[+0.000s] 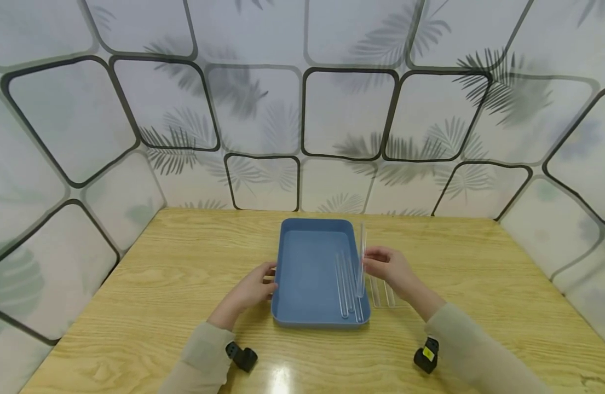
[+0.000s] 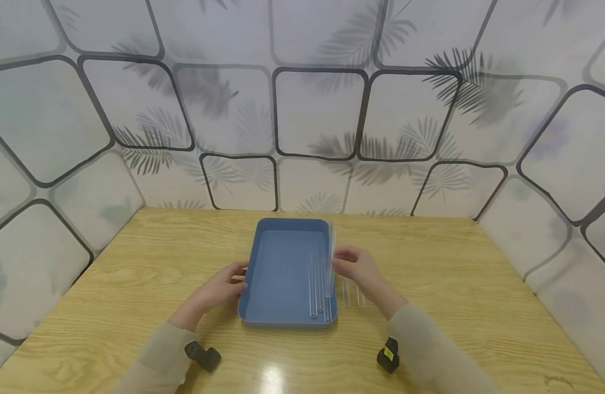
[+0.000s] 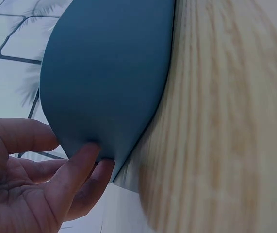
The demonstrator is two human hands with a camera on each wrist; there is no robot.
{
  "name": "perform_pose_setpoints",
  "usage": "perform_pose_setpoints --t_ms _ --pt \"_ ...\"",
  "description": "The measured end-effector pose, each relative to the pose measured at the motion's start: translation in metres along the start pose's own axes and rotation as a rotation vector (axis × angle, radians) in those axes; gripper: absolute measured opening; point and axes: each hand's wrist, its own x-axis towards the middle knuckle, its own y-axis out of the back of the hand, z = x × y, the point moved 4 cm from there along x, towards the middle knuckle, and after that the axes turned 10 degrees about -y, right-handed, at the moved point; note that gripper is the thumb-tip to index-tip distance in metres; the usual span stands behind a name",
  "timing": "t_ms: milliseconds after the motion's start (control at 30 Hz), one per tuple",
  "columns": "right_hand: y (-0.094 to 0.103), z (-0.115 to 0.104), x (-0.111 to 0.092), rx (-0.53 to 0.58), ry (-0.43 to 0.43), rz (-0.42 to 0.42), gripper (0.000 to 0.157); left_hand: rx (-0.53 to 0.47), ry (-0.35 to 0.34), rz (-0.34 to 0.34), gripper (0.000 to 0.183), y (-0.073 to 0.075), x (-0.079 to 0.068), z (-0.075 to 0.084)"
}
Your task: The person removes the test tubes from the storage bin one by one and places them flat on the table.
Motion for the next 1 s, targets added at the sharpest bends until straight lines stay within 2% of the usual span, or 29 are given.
perform_pose_setpoints --t_ms 267,467,733,1000 --pt "0.016 0.002 -0.006 -0.017 0.007 0.027 0.038 0.012 0.004 -0.002 0.046 0.0 -0.001 0.0" --pt "0.025 0.001 -0.008 0.081 -0.007 0.028 0.038 0.013 0.002 0.0 0.047 0.001 -0.001 0.0" --pt "0.038 0.003 -0.012 0.142 -0.008 0.015 0.024 0.015 0.005 -0.004 0.047 0.001 0.0 0.0" --pt "0.055 0.011 -0.014 0.138 -0.029 0.017 0.033 0.02 0.018 0.0 0.046 0.002 0.001 -0.002"
